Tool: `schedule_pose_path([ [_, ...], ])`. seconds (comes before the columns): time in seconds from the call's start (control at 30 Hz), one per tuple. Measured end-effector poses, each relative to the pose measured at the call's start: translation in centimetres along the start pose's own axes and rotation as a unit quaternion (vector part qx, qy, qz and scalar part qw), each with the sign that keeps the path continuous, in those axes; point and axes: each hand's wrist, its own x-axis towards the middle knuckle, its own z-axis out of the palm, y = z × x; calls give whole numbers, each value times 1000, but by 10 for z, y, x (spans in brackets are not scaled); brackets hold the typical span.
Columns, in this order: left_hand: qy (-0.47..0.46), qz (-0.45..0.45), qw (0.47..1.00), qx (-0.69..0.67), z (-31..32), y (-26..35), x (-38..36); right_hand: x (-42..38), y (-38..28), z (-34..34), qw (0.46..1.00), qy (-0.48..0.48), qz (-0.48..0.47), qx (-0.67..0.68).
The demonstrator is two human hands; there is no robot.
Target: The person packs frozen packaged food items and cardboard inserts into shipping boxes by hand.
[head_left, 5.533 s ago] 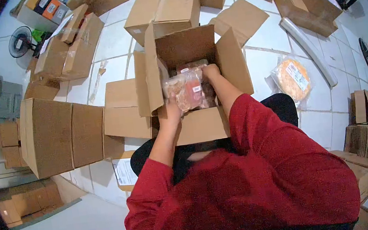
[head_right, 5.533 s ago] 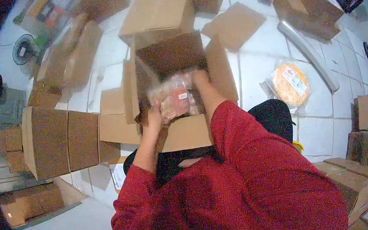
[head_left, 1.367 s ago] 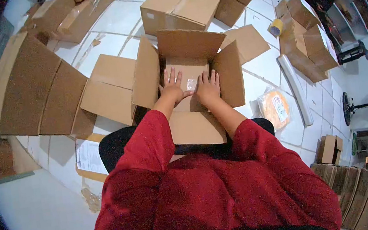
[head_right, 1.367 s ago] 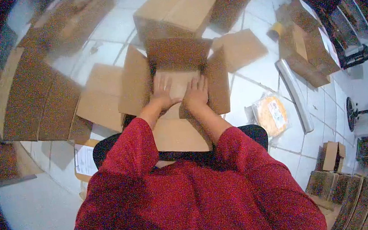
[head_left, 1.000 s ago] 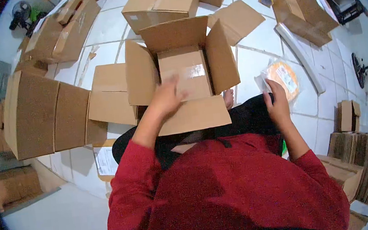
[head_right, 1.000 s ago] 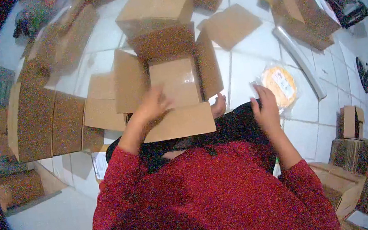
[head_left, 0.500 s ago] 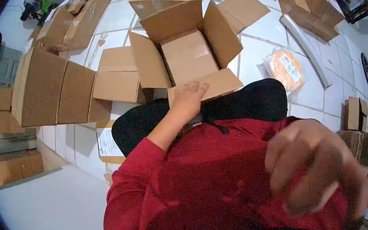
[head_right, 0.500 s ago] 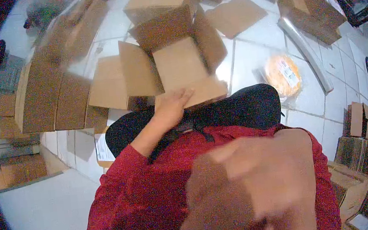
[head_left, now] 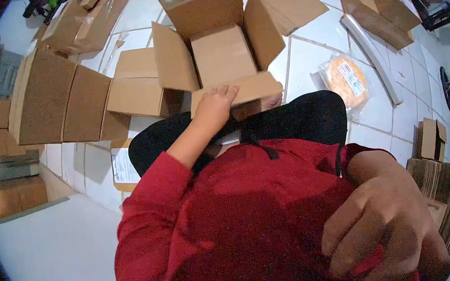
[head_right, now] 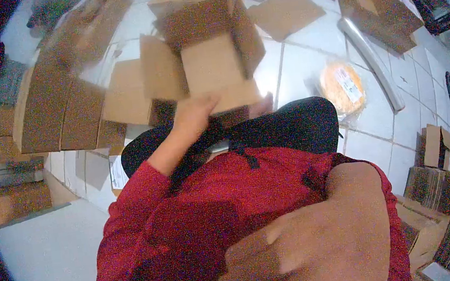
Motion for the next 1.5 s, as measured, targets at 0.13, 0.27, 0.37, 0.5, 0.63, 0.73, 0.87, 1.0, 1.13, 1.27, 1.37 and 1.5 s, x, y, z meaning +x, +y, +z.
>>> schedule_pose_path([
  [0.13,17,51,998,-10,-6,-5,-7,-6,0,-2,1000,-3,14,25],
  [0.27,-9,14,1000,-11,-18,1,3,-11,0,2,998,-22,22,61],
  [0.37,23,41,999,-27,-9,0,-7,-6,2,11,997,-22,23,65],
  [0.5,33,33,997,-68,-13,5,-4,2,17,19,975,104,-116,-159],
  [0.63,27,53,998,-23,-6,10,-17,0,42,-49,852,-445,-154,230],
  [0.73,-43,40,997,-41,2,23,-37,6,26,-60,909,-385,-31,158],
  [0.87,-138,20,990,-30,-6,24,-35,7,53,-118,845,-493,122,168],
  [1.0,-166,-13,970,-179,-26,-22,10,5,105,-144,890,-173,209,-365],
  [1.13,12,-48,984,173,-35,-76,92,-5,208,-150,681,-217,63,-696],
  [1.27,-11,-107,955,276,-40,-96,120,-29,271,-174,515,-192,320,-772],
  [1.37,-13,-91,986,137,-4,-134,141,-52,306,-216,600,-228,520,-563],
  [1.5,-49,-112,992,-40,32,-178,163,-74,304,-260,696,-217,472,-495],
])
